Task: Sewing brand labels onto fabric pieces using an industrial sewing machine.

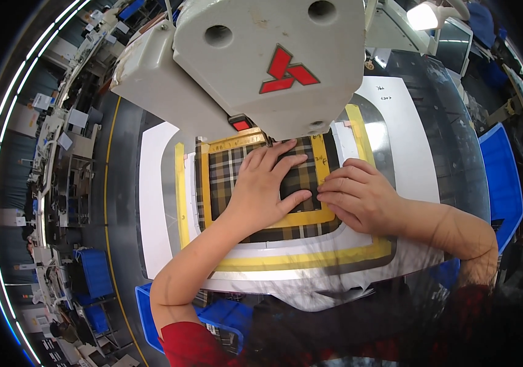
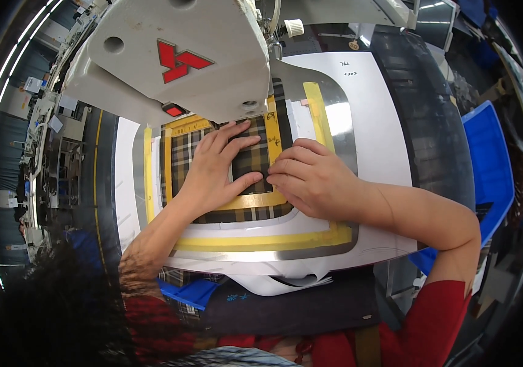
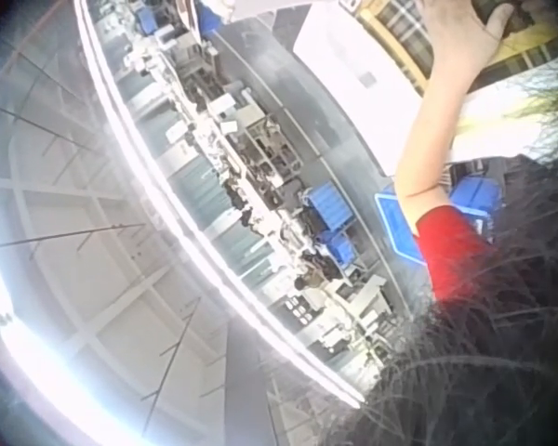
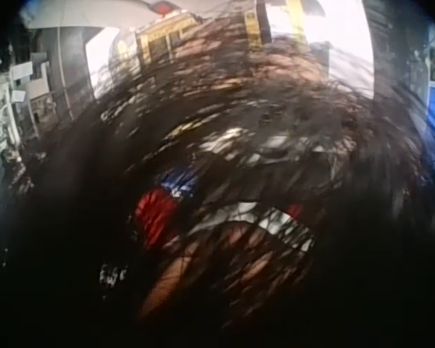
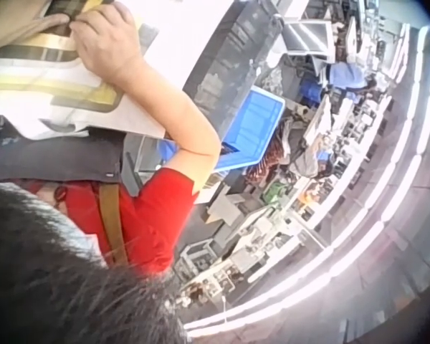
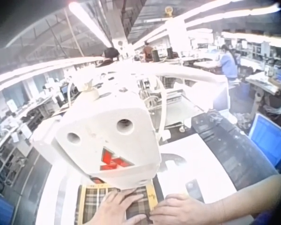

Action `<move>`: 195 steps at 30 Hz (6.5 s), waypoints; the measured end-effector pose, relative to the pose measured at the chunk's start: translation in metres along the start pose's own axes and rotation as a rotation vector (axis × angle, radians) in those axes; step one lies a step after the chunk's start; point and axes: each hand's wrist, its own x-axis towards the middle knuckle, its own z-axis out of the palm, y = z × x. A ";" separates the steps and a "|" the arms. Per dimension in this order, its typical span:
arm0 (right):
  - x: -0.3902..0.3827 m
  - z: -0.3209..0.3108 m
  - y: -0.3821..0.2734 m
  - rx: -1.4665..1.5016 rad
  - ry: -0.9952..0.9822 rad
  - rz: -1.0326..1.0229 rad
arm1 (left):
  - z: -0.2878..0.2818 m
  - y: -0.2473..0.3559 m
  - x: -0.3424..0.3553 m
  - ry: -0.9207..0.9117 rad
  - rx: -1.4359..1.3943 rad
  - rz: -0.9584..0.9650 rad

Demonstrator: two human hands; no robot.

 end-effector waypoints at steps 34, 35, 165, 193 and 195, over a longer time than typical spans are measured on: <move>0.009 0.007 -0.011 -0.120 -0.082 -0.178 | -0.015 0.011 -0.015 -0.090 -0.095 0.135; 0.010 0.008 -0.011 -0.110 -0.079 -0.173 | -0.016 0.012 -0.016 -0.094 -0.093 0.130; 0.031 0.021 -0.173 0.397 -0.405 -0.018 | -0.168 -0.065 -0.370 0.388 -0.346 -0.764; 0.013 0.052 -0.146 0.094 -0.062 0.075 | -0.045 0.067 -0.221 -0.217 -0.371 0.227; 0.016 0.050 -0.143 0.164 -0.123 0.104 | -0.056 0.059 -0.220 -0.241 -0.540 0.084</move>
